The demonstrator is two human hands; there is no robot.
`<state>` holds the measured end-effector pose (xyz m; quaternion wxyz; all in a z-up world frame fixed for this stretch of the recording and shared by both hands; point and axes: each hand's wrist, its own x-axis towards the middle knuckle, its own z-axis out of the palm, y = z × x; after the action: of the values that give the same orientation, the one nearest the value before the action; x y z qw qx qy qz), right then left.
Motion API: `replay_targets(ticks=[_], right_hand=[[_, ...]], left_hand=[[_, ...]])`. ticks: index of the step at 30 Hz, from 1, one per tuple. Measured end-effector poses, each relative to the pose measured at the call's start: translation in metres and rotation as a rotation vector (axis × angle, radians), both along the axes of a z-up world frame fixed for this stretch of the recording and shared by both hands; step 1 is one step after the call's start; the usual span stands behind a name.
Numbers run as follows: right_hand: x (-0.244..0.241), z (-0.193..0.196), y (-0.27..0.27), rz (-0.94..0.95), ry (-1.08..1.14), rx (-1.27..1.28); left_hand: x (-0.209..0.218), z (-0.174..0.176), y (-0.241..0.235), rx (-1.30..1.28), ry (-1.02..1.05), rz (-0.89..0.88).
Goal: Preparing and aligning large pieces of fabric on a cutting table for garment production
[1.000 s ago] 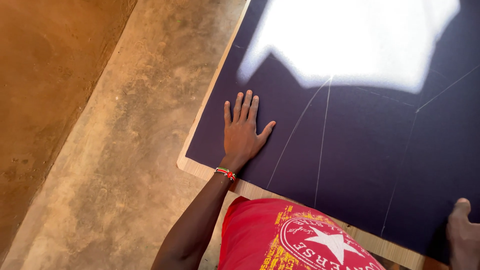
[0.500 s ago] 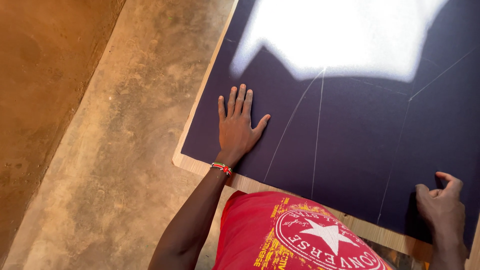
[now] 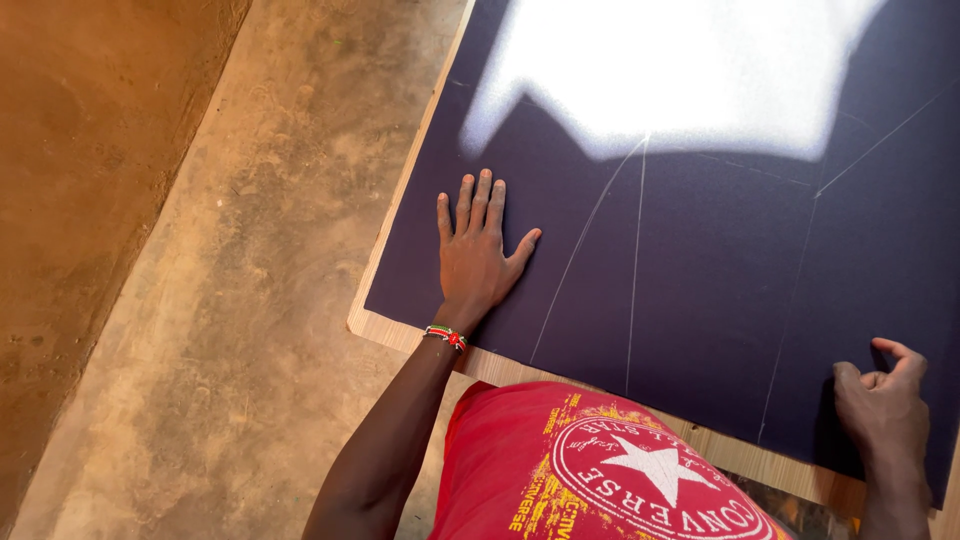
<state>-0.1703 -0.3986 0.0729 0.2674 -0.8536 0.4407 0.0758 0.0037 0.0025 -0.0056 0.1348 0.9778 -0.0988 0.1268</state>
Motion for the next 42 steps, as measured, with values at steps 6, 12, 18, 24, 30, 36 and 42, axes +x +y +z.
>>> replay_targets(ticks=[6, 12, 18, 24, 30, 36, 42], right_hand=[[-0.005, -0.013, -0.008, 0.024, -0.025, -0.034], [-0.005, -0.016, -0.007, 0.036, -0.036, -0.067], [-0.007, -0.020, -0.009, 0.045, -0.017, -0.097], [-0.005, -0.013, -0.002, 0.031, -0.015, -0.069], [-0.006, -0.017, -0.006, 0.045, -0.028, -0.059], [-0.005, -0.015, -0.005, 0.046, -0.010, -0.065], [-0.006, -0.024, -0.011, 0.046, -0.040, -0.106]], left_hand=[[-0.001, -0.001, 0.001, -0.006, -0.014, -0.003], [0.000, -0.002, 0.002, -0.008, 0.007, -0.003], [-0.001, -0.003, 0.002, 0.005, 0.001, 0.008], [-0.002, -0.003, 0.001, 0.002, 0.007, 0.011], [-0.002, -0.002, 0.002, 0.000, 0.014, 0.010], [-0.002, -0.001, 0.001, -0.010, 0.028, 0.005], [-0.002, -0.002, 0.001, 0.008, 0.008, 0.004]])
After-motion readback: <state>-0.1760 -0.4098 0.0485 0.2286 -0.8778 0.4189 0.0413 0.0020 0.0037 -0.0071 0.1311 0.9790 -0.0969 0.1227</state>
